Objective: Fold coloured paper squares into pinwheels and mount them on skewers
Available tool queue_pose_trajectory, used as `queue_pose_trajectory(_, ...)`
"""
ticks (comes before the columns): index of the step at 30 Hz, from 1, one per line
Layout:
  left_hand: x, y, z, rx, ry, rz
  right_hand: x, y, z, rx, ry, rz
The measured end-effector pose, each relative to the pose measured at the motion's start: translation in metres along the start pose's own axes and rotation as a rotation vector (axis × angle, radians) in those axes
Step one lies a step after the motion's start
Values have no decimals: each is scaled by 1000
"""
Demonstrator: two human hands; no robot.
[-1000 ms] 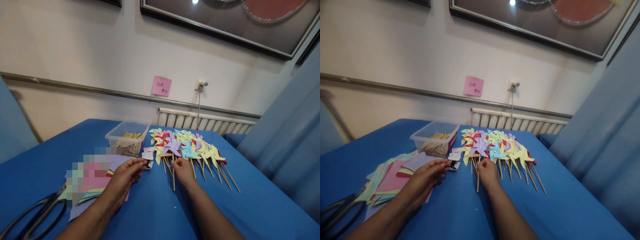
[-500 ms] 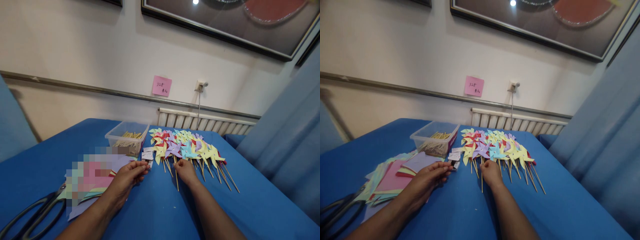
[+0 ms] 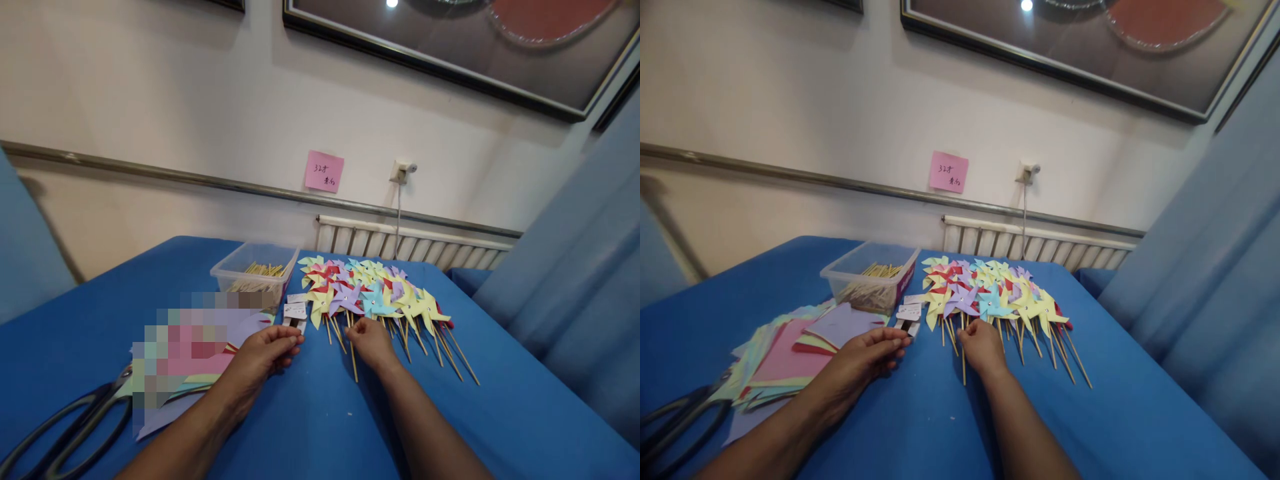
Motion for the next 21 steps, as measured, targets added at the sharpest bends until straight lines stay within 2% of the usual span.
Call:
queue_pose_trajectory(12,-1,1,3,2,29,25,-3,-2,2,14,-41,2)
queue_pose_trajectory(16,-3,2,8,-3,97,30,10,-5,6,5,-102,-53)
queue_pose_trajectory(21,-16,-2,21,-2,236,124,28,-20,24,39,-128,-159)
Point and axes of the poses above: each hand's wrist, its own y-axis towards the middle knuckle, its own x-axis out of the back of the hand, z = x × y, the point moved 1 cm from there along y, towards the middle knuckle, and after that the axes turned 7 degrees about -y, right-handed, at the moved point
